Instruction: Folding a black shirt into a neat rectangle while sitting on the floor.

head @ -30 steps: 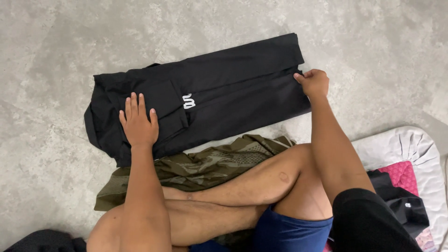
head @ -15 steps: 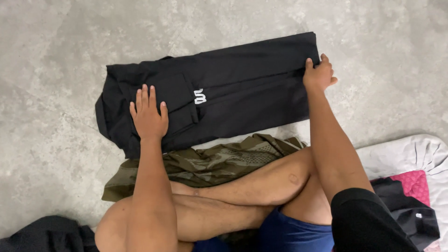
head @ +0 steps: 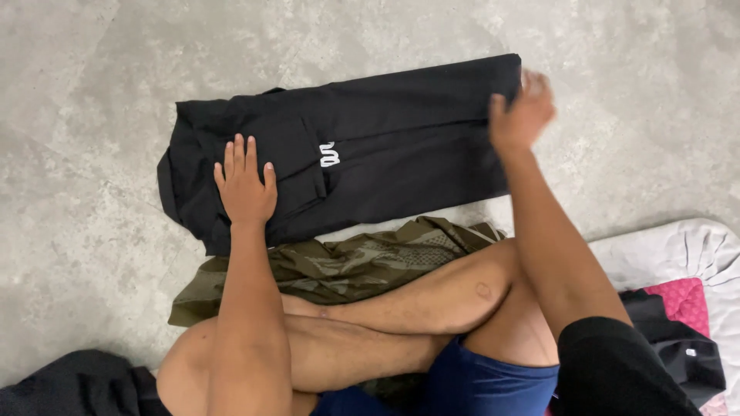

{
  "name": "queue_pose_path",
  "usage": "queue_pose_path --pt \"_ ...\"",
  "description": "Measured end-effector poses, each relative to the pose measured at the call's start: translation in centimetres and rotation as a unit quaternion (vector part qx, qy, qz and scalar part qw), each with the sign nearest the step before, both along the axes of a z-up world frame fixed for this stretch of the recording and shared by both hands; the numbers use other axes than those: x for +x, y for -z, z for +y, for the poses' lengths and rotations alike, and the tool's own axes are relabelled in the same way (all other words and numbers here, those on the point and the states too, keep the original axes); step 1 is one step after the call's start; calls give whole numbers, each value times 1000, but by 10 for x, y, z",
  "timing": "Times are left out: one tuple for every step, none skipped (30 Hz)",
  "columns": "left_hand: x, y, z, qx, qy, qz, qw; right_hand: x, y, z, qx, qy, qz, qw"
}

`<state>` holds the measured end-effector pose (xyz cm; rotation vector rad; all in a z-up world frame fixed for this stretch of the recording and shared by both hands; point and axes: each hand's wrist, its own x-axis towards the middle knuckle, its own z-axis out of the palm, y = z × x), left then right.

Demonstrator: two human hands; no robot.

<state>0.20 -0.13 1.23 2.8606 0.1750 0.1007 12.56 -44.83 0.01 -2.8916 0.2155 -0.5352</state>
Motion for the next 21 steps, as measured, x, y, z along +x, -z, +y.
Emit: queue_pose_path --pt "4 0 -4 -1 -2 1 1000 -8 -10 25 -1 -2 1 1000" --pt "9 0 -7 -12 -32 12 999 -15 -20 52 7 -93 9 996" --pt "14 -1 -10 -23 -62 23 998 -22 -30 79 14 -183 18 983" --pt "17 -1 -21 -22 -61 21 998 -29 -33 101 15 -182 15 983" --pt "20 0 -33 11 -37 -23 999 -36 -36 123 12 -246 28 969" --pt "22 2 -49 42 -11 -67 997 -45 -39 142 7 -306 41 951" --pt "21 4 -55 39 -8 -68 997 -43 -28 143 5 -304 41 952" --pt "18 7 -61 11 17 -35 999 -42 -16 145 3 -295 133 946" --pt "16 10 -67 -16 43 -2 999 -41 -4 147 2 -284 223 932" --pt "17 11 -66 -18 48 -3 999 -35 2 131 1 -279 223 934" --pt "18 12 -64 -17 45 3 999 -29 7 114 -37 -256 175 950" --pt "15 14 -62 -17 41 11 999 -27 13 98 -75 -234 129 961" --pt "15 13 -64 -19 44 12 999 -21 14 80 -77 -231 131 961" --pt "16 11 -64 -27 42 13 999 -14 14 64 -67 -151 152 975" --pt "17 9 -64 -35 39 15 999 -8 14 47 -56 -69 172 981" --pt "18 10 -64 -34 44 12 998 -4 17 32 -54 -64 170 982" --pt "19 10 -64 -32 42 13 999 -1 20 17 -43 -33 174 983" --pt "17 11 -63 -30 39 16 999 0 24 2 -30 -2 181 983" --pt "16 12 -63 -28 44 16 999 4 37 -15 -27 2 181 983" --pt "16 13 -62 -26 44 14 999 11 48 -32 36 89 165 982" --pt "16 13 -62 -24 44 12 999 18 60 -50 98 175 147 969"
